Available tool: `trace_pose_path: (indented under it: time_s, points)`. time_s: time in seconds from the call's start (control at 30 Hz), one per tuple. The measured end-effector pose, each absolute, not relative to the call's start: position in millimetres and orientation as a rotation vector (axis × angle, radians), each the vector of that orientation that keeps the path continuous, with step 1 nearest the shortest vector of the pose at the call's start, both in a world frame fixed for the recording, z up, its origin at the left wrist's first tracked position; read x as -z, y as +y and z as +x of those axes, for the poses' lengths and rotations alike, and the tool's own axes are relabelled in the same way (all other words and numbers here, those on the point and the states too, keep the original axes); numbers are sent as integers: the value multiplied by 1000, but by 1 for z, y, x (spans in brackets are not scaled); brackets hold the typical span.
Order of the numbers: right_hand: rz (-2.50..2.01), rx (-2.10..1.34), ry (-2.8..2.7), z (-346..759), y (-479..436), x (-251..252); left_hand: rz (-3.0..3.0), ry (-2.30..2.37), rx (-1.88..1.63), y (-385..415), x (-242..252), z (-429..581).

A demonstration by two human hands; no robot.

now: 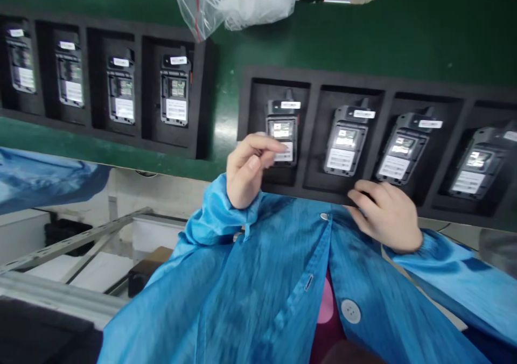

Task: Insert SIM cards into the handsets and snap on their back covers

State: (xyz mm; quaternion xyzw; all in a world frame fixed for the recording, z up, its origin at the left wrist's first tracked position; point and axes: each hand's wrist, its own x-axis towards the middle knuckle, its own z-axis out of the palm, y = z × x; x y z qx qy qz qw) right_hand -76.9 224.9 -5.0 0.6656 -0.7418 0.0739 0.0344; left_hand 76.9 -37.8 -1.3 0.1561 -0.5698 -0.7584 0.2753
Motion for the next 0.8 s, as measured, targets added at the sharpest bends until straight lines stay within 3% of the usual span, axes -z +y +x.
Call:
trace_pose_path:
  time_s: [0.2, 0.33, 0.47, 0.8]
  points:
    - [2034, -544, -2358, -101, 250, -9, 179, -807, 2817, 2, -8, 54]
    - [1607, -991, -2518, -77, 204, -47, -13, -666, 2938, 12, -5, 50]
    - [1670, -1381, -2598, -64, 153, -66, -178, -721, 2935, 19, -7, 51]
    - [2180, -1271, -2553, -82, 142, -81, -10, -969, 3124, 16, -9, 59]
